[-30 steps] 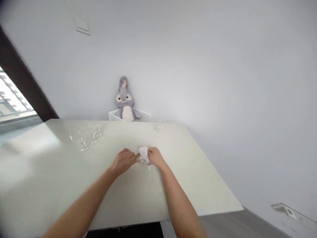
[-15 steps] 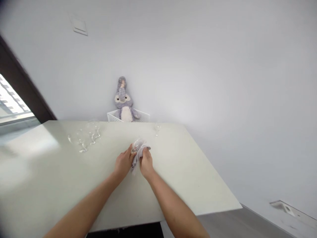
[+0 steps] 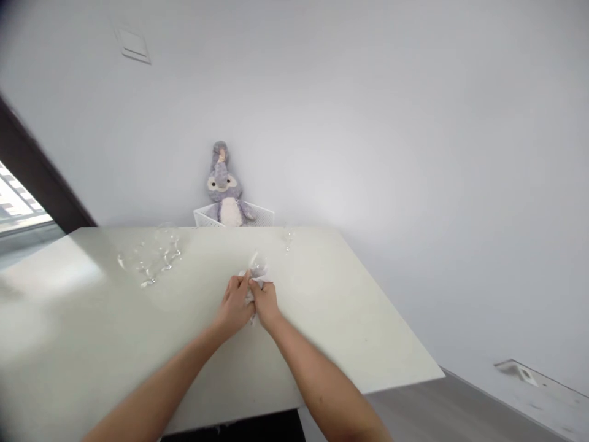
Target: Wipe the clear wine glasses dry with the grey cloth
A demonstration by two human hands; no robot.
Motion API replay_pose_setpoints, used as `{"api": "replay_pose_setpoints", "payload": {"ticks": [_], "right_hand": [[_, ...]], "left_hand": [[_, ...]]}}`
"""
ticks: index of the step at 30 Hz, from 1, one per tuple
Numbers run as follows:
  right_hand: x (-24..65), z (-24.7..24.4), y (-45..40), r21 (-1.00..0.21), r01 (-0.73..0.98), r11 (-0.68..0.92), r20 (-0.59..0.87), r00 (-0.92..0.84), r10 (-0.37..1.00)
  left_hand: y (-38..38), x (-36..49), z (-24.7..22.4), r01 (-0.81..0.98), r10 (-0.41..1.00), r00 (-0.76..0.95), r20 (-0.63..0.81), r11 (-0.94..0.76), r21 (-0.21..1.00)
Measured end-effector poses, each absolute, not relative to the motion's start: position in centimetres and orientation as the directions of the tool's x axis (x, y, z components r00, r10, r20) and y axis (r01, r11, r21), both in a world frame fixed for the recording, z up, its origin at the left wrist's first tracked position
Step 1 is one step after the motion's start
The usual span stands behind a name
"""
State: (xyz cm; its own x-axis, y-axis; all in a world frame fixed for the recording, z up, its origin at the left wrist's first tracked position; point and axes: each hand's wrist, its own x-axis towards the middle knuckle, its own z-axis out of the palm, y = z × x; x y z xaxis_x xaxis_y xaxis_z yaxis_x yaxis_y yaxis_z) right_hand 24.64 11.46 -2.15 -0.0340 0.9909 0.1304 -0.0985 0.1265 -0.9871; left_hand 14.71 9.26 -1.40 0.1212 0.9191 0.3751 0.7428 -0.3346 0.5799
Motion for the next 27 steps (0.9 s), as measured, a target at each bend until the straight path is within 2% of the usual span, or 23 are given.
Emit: {"api": "replay_pose_setpoints", "payload": {"ticks": [2,4,7,9,11,13,14,16,18,20,22,24,25,26,27], "right_hand": [[25.2,-2.0,11.8,-0.989,-0.017,0.149,0.149,-0.014,0.989],[25.7,-1.9,11.9,-0.968,0.17,0.186,0.188,-0.005,0.982],[25.9,-1.6,11.7,-0.851,0.46,0.253,0.257,-0.057,0.965],[25.6,-1.4,11.4,-0.824,0.501,0.264,0.247,-0.102,0.964],[25.3,-1.3,11.0,-0.911,0.351,0.217,0.157,-0.19,0.969],[25.2,-1.2,10.5,-0.997,0.057,0.056,0.03,-0.381,0.924],[25.2,-1.1,10.3,-0.994,-0.091,-0.064,-0.01,-0.497,0.868],[25.3,-1.0,9.8,-0.91,-0.288,-0.298,-0.02,-0.687,0.726],[25.5,-0.9,9.5,-0.822,-0.364,-0.439,0.021,-0.789,0.614],[25.8,-0.7,9.5,-0.793,-0.369,-0.484,0.033,-0.82,0.571],[26.1,-0.5,9.9,-0.841,-0.33,-0.428,-0.008,-0.784,0.621],[26.3,-0.3,10.4,-0.956,-0.156,-0.249,-0.08,-0.678,0.731],[26.3,-0.2,10.6,-0.994,0.008,-0.113,-0.096,-0.595,0.798],[26.3,-0.1,10.7,-0.977,0.211,0.034,-0.078,-0.504,0.86],[26.2,0.0,10.8,-0.891,0.422,0.166,-0.03,-0.42,0.907]], "left_hand": [[9.6,14.1,-1.0,0.712,0.941,0.121,0.317,-0.305,0.632],[10.1,13.6,-0.7,0.622,0.963,0.051,0.266,-0.239,0.746],[10.8,13.4,-0.4,0.33,0.98,-0.068,0.189,-0.156,0.931],[11.0,13.3,-0.2,0.136,0.984,-0.105,0.146,-0.132,0.982],[11.0,13.0,0.1,0.011,0.99,-0.094,0.104,-0.104,0.995],[10.8,12.5,0.4,-0.113,0.998,0.004,0.064,-0.064,0.992],[10.7,12.2,0.6,-0.195,0.995,0.087,0.045,-0.027,0.98],[10.6,11.7,0.9,-0.375,0.967,0.251,0.042,0.057,0.925],[10.4,11.4,1.1,-0.504,0.939,0.335,0.074,0.112,0.856],[10.4,11.2,1.2,-0.546,0.936,0.341,0.091,0.119,0.829],[10.6,11.1,1.1,-0.509,0.954,0.293,0.067,0.096,0.855],[10.9,11.1,0.9,-0.433,0.982,0.188,0.023,0.061,0.899],[11.1,11.1,0.8,-0.394,0.992,0.123,0.002,0.047,0.918],[11.2,11.3,0.6,-0.361,0.998,0.059,-0.015,0.036,0.932],[11.4,11.4,0.4,-0.341,1.0,-0.005,-0.03,0.026,0.94]]}}
